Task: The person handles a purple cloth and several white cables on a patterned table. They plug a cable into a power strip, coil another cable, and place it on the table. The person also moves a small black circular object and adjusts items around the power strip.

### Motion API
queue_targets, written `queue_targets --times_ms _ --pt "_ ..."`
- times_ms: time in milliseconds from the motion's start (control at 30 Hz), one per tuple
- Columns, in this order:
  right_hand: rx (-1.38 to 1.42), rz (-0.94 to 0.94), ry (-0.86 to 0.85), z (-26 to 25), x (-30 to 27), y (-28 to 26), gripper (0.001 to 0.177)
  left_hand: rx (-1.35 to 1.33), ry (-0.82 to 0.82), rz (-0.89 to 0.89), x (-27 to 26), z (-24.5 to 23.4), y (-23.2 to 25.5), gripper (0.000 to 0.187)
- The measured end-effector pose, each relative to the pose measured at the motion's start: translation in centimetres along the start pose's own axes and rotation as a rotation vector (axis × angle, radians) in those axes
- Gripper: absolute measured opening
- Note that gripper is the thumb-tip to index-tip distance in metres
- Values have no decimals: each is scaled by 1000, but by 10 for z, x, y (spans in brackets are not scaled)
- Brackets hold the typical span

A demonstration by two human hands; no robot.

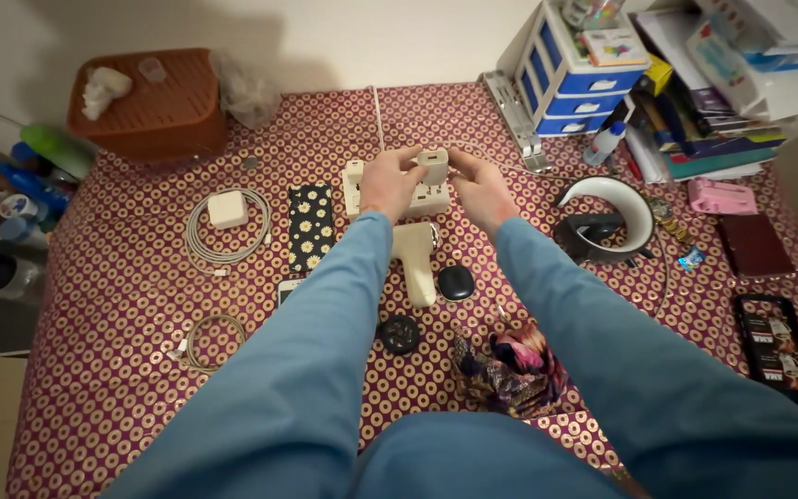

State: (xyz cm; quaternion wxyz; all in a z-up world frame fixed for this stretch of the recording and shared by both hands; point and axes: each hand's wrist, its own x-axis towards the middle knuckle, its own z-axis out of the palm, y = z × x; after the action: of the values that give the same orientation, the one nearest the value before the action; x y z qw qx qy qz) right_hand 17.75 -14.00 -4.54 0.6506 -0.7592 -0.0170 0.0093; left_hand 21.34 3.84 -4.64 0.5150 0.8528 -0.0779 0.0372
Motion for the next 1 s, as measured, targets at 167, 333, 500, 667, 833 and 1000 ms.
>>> queue_targets --times_ms 167,333,500,667,833,1000 --pt "-12 62 23 -6 0 15 52 54 -23 -23 1 8 -1 43" --pt "30 38 -11 -9 -1 21 57 68 -39 -33 0 8 3 44" --pt "26 -85 -6 -3 -3 15 53 97 -55 -37 0 5 6 44" --pt "-320 -54 90 3 -21 1 51 59 -81 -29 0 4 1 46" --pt "-340 -129 67 1 -28 -7 52 -47 -85 -150 7 4 -1 38" --pt "-426 -149 42 -3 -29 -11 55 -76 -122 -296 9 -3 0 41"
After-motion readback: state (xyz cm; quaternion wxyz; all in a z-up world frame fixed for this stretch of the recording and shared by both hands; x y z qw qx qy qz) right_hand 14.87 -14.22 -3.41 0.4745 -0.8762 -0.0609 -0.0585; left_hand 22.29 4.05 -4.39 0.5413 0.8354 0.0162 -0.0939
